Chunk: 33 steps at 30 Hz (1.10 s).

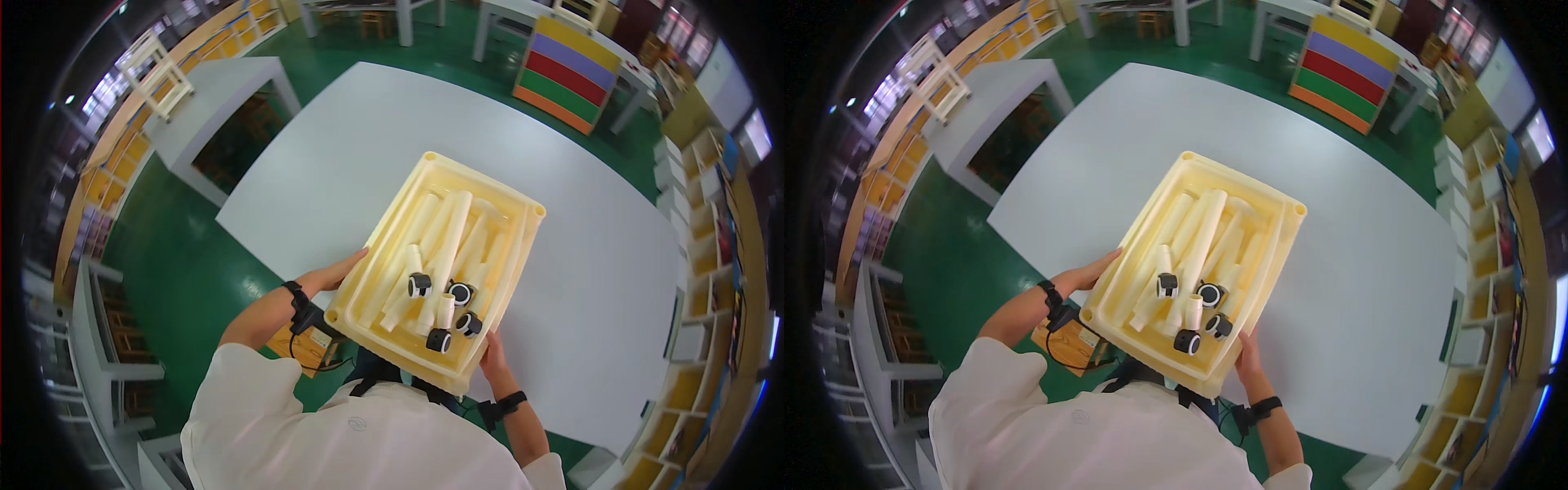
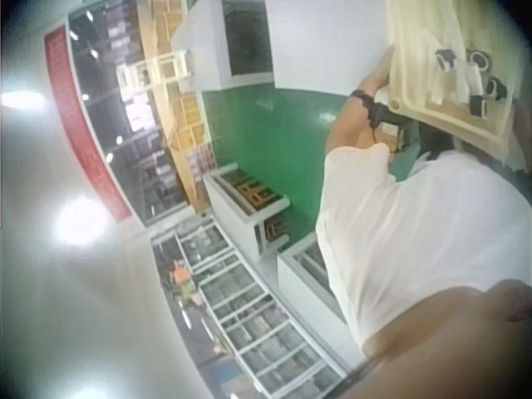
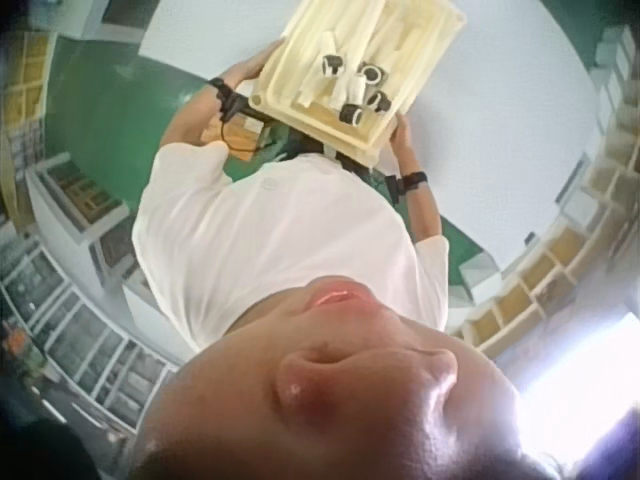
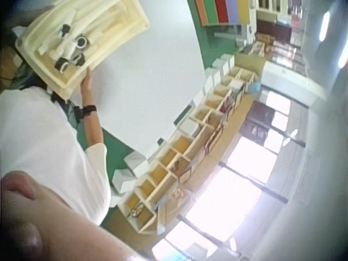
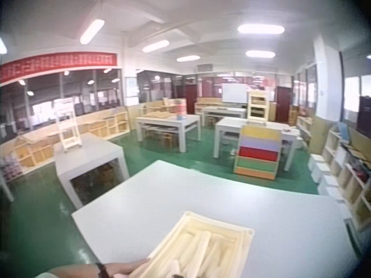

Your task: The person disassembles a plastic rolling cart by pulling off the top tray, removing the support legs, and taking off the wheels, then placing all the components into one of the trays.

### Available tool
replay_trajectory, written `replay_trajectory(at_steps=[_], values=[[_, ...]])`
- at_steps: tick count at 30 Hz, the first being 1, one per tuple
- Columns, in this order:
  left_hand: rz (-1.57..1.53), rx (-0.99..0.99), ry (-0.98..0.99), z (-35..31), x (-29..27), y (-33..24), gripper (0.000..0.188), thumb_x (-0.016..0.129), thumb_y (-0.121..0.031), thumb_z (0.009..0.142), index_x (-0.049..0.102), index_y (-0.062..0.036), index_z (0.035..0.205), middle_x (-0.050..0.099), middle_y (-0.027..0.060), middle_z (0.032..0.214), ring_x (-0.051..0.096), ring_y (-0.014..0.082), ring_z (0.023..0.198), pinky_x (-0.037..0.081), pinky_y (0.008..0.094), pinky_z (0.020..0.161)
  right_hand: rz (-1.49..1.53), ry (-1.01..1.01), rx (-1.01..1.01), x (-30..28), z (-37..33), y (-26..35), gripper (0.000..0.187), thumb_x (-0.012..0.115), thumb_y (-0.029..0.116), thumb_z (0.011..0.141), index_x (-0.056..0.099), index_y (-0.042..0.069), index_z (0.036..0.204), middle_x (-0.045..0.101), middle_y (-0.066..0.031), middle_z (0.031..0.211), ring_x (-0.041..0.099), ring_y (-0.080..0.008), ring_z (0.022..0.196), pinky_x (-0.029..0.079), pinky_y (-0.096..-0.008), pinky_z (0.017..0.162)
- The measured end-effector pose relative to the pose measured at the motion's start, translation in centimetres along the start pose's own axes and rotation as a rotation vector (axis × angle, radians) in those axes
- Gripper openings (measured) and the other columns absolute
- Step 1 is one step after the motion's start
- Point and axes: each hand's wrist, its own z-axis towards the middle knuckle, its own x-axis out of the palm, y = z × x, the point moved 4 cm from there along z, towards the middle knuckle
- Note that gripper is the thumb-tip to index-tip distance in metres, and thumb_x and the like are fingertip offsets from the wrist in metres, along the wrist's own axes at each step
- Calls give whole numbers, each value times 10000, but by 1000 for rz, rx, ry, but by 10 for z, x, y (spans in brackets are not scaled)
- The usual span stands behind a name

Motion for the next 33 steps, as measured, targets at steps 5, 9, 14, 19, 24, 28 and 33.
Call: replay_trajectory(at_steps=[5, 9, 14, 19, 24, 28, 33], values=[[72, -167, 35, -36, 0, 19, 703, 237, -614, 911, 267, -133, 1423, 287, 68, 1456, 342, 165, 1302, 294, 303, 1055, 33, 63, -4, -5, 11, -6, 515, 462, 190, 896, 269, 125, 1370, 461, -106, 1277, 497, -251, 1145, 430, -394, 952], [-4, -51, -89, -73, 11, 56, 731, 246, -644, 893, 232, -153, 1435, 233, 62, 1480, 280, 219, 1336, 260, 428, 1069, 58, 142, 18, -6, 15, -7, 496, 434, 142, 902, 258, 122, 1365, 438, -105, 1300, 463, -250, 1180, 401, -402, 982], [-249, 171, -518, -83, 28, 122, 818, 321, -695, 831, 190, -171, 1445, 103, 78, 1513, 47, 308, 1385, 103, 658, 1017, -5, 196, 82, -25, 33, -23, 597, 525, 144, 888, 196, 161, 1386, 408, -64, 1328, 393, -211, 1235, 316, -353, 1037], [-426, 417, -765, -73, 56, 136, 781, 404, -667, 813, 301, -159, 1397, 296, 82, 1445, 213, 302, 1337, 148, 631, 1013, -120, 281, 19, -28, 35, -9, 631, 531, 186, 907, 145, 188, 1406, 369, -46, 1359, 364, -183, 1245, 290, -342, 1042], [-512, 589, -838, -53, 44, 157, 688, 324, -666, 849, 397, -195, 1345, 415, 53, 1369, 368, 265, 1259, 331, 567, 944, -272, 290, 11, -37, 46, -16, 836, 552, 241, 908, -68, 11, 1419, 197, -145, 1457, 232, -224, 1318, 186, -336, 1091], [-506, 564, -901, -60, 57, 144, 704, 301, -690, 847, 386, -203, 1349, 389, 54, 1388, 343, 276, 1278, 319, 599, 945, -382, 234, 25, -44, 56, -26, 916, 545, 364, 900, -103, -59, 1391, 108, -168, 1484, 146, -228, 1355, 97, -345, 1109], [-402, 498, -1061, -84, 78, 170, 783, 287, -714, 835, 203, -211, 1429, 233, 101, 1469, 220, 360, 1344, 225, 636, 993, -510, 367, 356, -50, 12, -10, 854, 501, 462, 897, -67, 140, 1446, 114, -93, 1502, 111, -215, 1378, 36, -464, 1103]])
